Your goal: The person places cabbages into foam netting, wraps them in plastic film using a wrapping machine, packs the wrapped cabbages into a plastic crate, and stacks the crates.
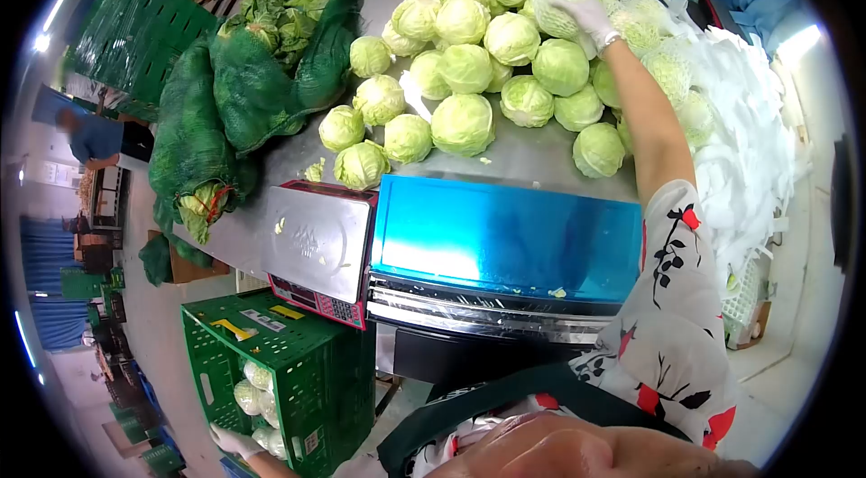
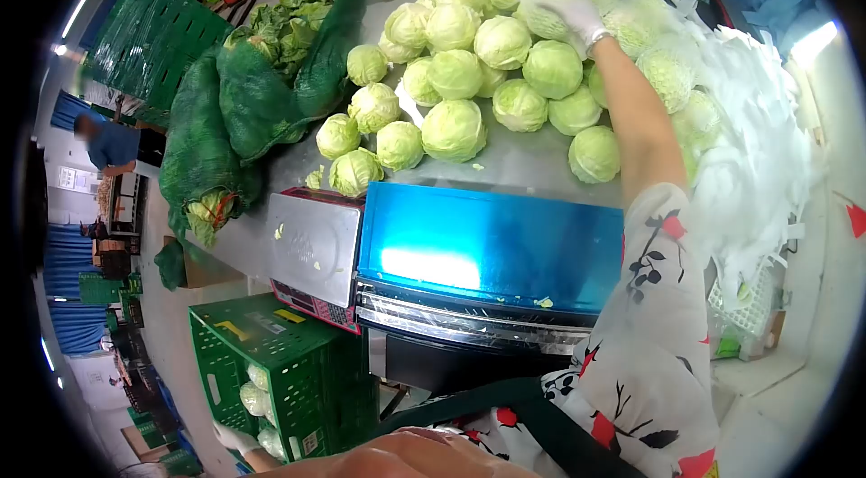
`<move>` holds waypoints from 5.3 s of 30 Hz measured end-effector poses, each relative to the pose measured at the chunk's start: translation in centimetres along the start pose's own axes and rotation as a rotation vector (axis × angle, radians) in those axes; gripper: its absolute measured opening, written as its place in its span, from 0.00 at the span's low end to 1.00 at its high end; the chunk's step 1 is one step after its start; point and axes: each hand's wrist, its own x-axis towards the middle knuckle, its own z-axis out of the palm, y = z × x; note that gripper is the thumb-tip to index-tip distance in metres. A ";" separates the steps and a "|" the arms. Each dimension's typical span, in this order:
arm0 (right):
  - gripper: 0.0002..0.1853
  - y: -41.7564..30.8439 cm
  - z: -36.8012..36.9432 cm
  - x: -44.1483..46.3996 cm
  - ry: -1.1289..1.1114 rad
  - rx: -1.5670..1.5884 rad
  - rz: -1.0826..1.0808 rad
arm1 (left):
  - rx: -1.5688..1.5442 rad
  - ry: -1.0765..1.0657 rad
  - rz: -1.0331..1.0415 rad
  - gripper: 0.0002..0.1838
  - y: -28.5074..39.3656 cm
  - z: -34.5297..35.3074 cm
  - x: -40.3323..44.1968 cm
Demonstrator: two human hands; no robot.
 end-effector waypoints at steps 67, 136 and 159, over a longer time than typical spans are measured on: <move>0.36 -18.6 17.8 -40.9 0.029 0.466 0.307 | -0.915 -1.633 0.089 0.42 21.9 24.1 -38.9; 0.17 -15.6 14.6 -67.6 -0.368 -0.014 0.406 | -0.058 -2.115 0.526 0.31 4.4 4.3 -34.2; 0.14 -14.0 24.1 -67.1 -0.742 0.874 0.827 | -0.529 -1.902 1.231 0.10 3.4 8.1 -39.0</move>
